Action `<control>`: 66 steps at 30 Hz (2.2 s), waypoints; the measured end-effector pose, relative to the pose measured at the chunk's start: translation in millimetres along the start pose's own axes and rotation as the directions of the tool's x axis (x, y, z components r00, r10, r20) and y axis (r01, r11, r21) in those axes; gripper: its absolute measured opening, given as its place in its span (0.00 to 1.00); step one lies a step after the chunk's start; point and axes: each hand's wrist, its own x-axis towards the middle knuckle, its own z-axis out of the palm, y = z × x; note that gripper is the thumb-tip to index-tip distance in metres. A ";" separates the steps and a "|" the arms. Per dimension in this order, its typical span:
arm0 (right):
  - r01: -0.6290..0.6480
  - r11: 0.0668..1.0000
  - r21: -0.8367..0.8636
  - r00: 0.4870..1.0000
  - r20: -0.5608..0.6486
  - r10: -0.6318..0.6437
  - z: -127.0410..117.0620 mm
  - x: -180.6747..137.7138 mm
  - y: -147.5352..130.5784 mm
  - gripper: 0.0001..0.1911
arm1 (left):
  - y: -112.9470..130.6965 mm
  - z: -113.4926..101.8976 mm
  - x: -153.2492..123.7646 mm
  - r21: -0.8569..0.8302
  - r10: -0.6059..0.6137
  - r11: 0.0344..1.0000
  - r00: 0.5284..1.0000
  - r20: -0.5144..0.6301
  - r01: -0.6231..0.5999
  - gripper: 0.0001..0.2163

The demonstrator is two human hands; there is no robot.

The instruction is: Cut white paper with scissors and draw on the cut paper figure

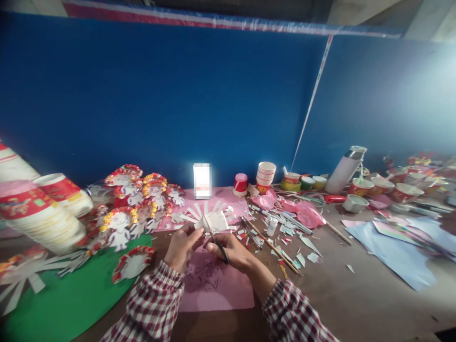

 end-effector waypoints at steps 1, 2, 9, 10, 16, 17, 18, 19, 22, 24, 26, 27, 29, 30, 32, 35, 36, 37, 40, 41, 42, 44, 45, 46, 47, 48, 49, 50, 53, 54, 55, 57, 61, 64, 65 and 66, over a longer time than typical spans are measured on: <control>0.006 1.000 0.002 1.000 -0.001 -0.006 0.0 0.0 -0.3 0.22 | -0.6 -0.5 0.3 -0.002 -0.001 1.000 1.000 0.013 0.001 0.11; 0.013 1.000 0.002 1.000 0.002 -0.013 0.0 -0.1 -0.9 0.22 | -1.4 -1.1 0.7 0.003 -0.001 1.000 1.000 0.022 0.001 0.11; 0.040 0.999 -0.029 0.999 0.018 -0.040 -0.5 -1.0 -4.3 0.23 | -1.5 -3.5 0.8 0.220 0.065 0.973 0.998 0.007 -0.065 0.10; 0.032 0.999 -0.030 0.999 0.023 -0.032 -0.9 -1.0 -4.1 0.24 | -0.3 -3.2 0.3 0.262 0.092 0.961 0.996 -0.008 -0.086 0.10; 0.034 0.998 -0.048 0.997 0.078 -0.031 -4.2 -0.6 -3.4 0.25 | 4.8 -2.8 -0.5 0.380 0.159 0.914 0.987 -0.014 -0.141 0.10; 0.043 0.997 -0.058 0.996 0.081 -0.038 -4.7 -0.5 -3.7 0.25 | 5.2 -3.1 -0.4 0.391 0.160 0.909 0.987 -0.012 -0.143 0.10; 0.051 0.996 -0.071 0.996 0.083 -0.045 -5.1 -0.4 -4.0 0.24 | 5.7 -3.3 -0.4 0.402 0.163 0.904 0.987 -0.008 -0.147 0.10; 0.059 0.995 -0.084 0.995 0.085 -0.052 -5.4 -0.3 -4.2 0.24 | 6.3 -3.3 -0.5 0.409 0.167 0.900 0.986 -0.005 -0.150 0.10; 0.069 0.992 -0.105 0.994 0.090 -0.060 -5.7 0.0 -3.4 0.23 | 8.3 -2.2 -1.5 0.405 0.157 0.904 0.988 -0.008 -0.141 0.10; 0.060 0.992 -0.111 0.995 0.087 -0.051 -5.5 0.3 -1.7 0.23 | 8.8 -1.5 -1.9 0.400 0.153 0.906 0.988 -0.010 -0.137 0.09; 0.052 0.992 -0.116 0.996 0.074 -0.044 -4.9 0.7 0.4 0.22 | 7.9 -1.4 -1.6 0.391 0.161 0.909 0.987 -0.009 -0.145 0.09; 0.051 0.992 -0.116 0.997 0.065 -0.044 -4.5 0.9 1.3 0.22 | 7.1 -1.6 -1.3 0.385 0.163 0.911 0.987 -0.010 -0.147 0.09; 0.053 0.992 -0.115 0.998 0.048 -0.048 -3.4 1.3 2.1 0.21 | 5.7 -2.1 -0.6 0.371 0.165 0.917 0.986 -0.013 -0.148 0.09; 0.055 0.992 -0.114 0.998 0.039 -0.051 -2.7 1.4 2.0 0.21 | 5.3 -2.3 -0.4 0.365 0.167 0.919 0.986 -0.012 -0.151 0.09; 0.056 0.992 -0.113 0.998 0.021 -0.054 -1.3 1.7 0.9 0.21 | 5.5 -2.4 -0.7 0.371 0.175 0.915 0.984 -0.014 -0.158 0.09; 0.052 0.993 -0.104 0.999 0.002 -0.052 0.0 1.7 -1.0 0.21 | 7.5 -1.3 -2.2 0.395 0.178 0.906 0.984 -0.029 -0.153 0.09; 0.052 0.994 -0.101 0.999 0.000 -0.052 0.0 1.7 -1.2 0.21 | 8.0 -0.9 -2.7 0.393 0.174 0.907 0.984 -0.032 -0.148 0.09; 0.051 0.994 -0.098 0.999 0.002 -0.051 -0.1 1.7 -1.1 0.21 | 8.4 -0.5 -2.9 0.386 0.169 0.911 0.985 -0.029 -0.145 0.09; 0.054 0.994 -0.097 0.999 0.008 -0.053 -1.2 2.4 0.6 0.21 | 7.5 -0.6 -2.5 0.362 0.166 0.920 0.986 -0.018 -0.149 0.10; 0.055 0.994 -0.095 0.998 0.007 -0.055 -1.4 2.7 1.2 0.21 | 6.6 -1.2 -2.0 0.367 0.168 0.918 0.986 -0.019 -0.150 0.10; 0.058 0.994 -0.093 0.998 0.004 -0.058 -1.5 2.9 1.6 0.21 | 5.4 -2.1 -1.3 0.380 0.171 0.913 0.985 -0.022 -0.150 0.10; 0.064 0.994 -0.085 0.998 -0.001 -0.065 -1.2 2.9 2.0 0.21 | 2.6 -4.4 0.2 0.412 0.179 0.898 0.983 -0.027 -0.152 0.11; 0.065 0.995 -0.080 0.998 -0.003 -0.065 -0.8 2.7 2.0 0.21 | 1.0 -5.6 1.0 0.424 0.185 0.893 0.982 -0.030 -0.155 0.11; 0.062 0.995 -0.075 0.998 -0.003 -0.063 -0.4 2.4 1.9 0.21 | -0.5 -6.7 1.8 0.427 0.188 0.891 0.982 -0.031 -0.157 0.11; 0.058 0.996 -0.070 0.998 -0.004 -0.058 0.1 2.1 1.9 0.21 | -2.0 -7.6 2.5 0.420 0.189 0.893 0.982 -0.030 -0.159 0.11; 0.051 0.997 -0.063 0.999 -0.007 -0.052 0.5 1.9 1.9 0.21 | -3.2 -8.1 3.0 0.406 0.183 0.900 0.983 -0.029 -0.156 0.12; 0.045 0.997 -0.058 0.999 -0.009 -0.046 1.0 1.8 2.0 0.22 | -4.2 -8.3 3.3 0.386 0.172 0.910 0.985 -0.028 -0.148 0.12; 0.039 0.998 -0.052 0.999 -0.013 -0.039 1.4 1.8 1.9 0.23 | -4.8 -8.2 3.5 0.362 0.159 0.922 0.987 -0.029 -0.138 0.12; 0.028 0.999 -0.039 0.999 -0.022 -0.029 2.7 2.2 1.1 0.24 | -4.7 -5.9 2.6 0.268 0.105 0.959 0.994 -0.033 -0.092 0.12; 0.028 0.999 -0.039 0.999 -0.022 -0.029 3.2 2.3 0.5 0.25 | -4.1 -4.9 2.0 0.231 0.080 0.970 0.996 -0.031 -0.070 0.11; 0.032 0.999 -0.042 0.999 -0.021 -0.032 3.6 2.4 -0.2 0.25 | -3.5 -3.8 1.4 0.196 0.055 0.980 0.998 -0.029 -0.048 0.11; 0.053 0.997 -0.050 0.998 -0.018 -0.054 4.0 2.4 -1.5 0.25 | -2.3 -1.9 0.3 0.136 0.007 0.991 1.000 -0.025 -0.004 0.10; 0.091 0.993 -0.068 0.996 -0.011 -0.092 3.3 2.7 -1.6 0.23 | -1.2 -0.2 -0.5 0.080 -0.051 0.995 0.999 -0.014 0.052 0.10; 0.102 0.989 -0.106 0.994 -0.013 -0.104 2.8 2.7 0.3 0.22 | -1.3 -1.2 -0.1 0.073 -0.053 0.996 0.998 -0.018 0.054 0.10; 0.104 0.988 -0.118 0.994 -0.018 -0.107 2.8 2.5 0.9 0.22 | -1.4 -1.9 0.1 0.088 -0.042 0.995 0.999 -0.025 0.044 0.10; 0.100 0.987 -0.127 0.994 -0.025 -0.104 2.9 2.3 1.4 0.22 | -1.7 -2.7 0.4 0.113 -0.027 0.993 0.999 -0.031 0.030 0.10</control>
